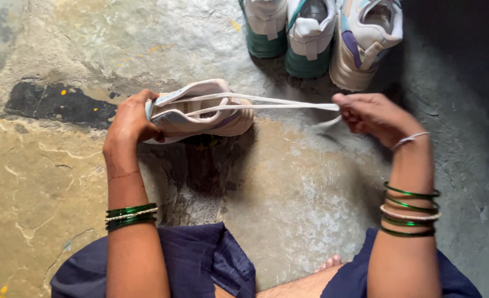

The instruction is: The person removes the laces from a white sneaker, then re-laces the shoe by threading the laces through the eyelets and tying a knot.

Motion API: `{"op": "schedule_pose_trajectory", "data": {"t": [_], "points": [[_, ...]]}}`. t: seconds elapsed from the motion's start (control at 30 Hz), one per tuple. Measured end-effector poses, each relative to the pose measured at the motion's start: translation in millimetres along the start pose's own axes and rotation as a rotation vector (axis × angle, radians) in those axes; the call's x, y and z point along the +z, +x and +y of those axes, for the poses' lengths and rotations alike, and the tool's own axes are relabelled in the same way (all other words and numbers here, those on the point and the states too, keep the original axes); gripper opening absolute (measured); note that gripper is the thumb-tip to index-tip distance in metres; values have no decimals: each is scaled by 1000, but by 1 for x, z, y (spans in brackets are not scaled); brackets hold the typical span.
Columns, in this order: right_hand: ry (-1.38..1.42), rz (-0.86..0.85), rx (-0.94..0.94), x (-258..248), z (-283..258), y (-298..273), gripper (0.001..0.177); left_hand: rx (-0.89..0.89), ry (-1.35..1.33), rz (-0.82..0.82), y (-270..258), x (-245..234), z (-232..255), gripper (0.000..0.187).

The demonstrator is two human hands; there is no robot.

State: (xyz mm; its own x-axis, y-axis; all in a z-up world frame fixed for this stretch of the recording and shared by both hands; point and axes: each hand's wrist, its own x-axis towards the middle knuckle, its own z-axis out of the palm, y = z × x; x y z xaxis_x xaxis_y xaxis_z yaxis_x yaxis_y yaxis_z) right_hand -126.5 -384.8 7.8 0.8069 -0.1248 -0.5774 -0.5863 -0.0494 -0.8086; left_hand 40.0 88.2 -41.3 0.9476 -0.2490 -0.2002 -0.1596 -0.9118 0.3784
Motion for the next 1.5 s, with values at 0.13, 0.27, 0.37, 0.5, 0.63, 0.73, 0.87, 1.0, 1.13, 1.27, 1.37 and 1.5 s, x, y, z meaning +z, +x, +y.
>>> {"op": "schedule_pose_trajectory", "data": {"t": [0.13, 0.27, 0.37, 0.5, 0.63, 0.73, 0.87, 1.0, 1.13, 1.27, 1.37, 1.5], "points": [[-76, 82, 46, -29, -3, -20, 31, -43, -15, -19, 0, -2, 4, 100], [-92, 78, 61, -41, 8, -17, 36, -47, -14, -18, -2, -4, 9, 101], [-141, 171, 156, -51, 24, -3, 30, -85, -14, -35, -5, -6, 12, 101], [-179, 298, 227, -62, 49, 22, 25, -59, 26, -31, -4, -4, 16, 103], [-103, 376, 180, -67, 61, 38, 25, -74, 13, -34, -5, -4, 16, 101], [-167, 490, 5, -68, 55, 34, 23, -81, 27, -34, -8, -1, 19, 98], [-596, 628, -328, -37, 32, 28, 22, -74, 75, -37, -13, -3, 31, 105], [-616, 347, -569, 47, 23, 51, 35, -98, 98, -80, -20, -7, 50, 120], [-730, 109, -763, 113, 40, 68, 42, 3, 115, -50, -27, -11, 56, 102], [-996, -45, -685, 100, 36, 67, 19, 161, 166, 14, -25, -10, 51, 82], [-1114, -147, 261, 57, 18, 34, 27, 433, 168, 163, -19, -2, 60, 67], [-1107, 108, 171, 40, -13, -13, 48, 764, 86, 217, -18, 27, 109, 54]]}}
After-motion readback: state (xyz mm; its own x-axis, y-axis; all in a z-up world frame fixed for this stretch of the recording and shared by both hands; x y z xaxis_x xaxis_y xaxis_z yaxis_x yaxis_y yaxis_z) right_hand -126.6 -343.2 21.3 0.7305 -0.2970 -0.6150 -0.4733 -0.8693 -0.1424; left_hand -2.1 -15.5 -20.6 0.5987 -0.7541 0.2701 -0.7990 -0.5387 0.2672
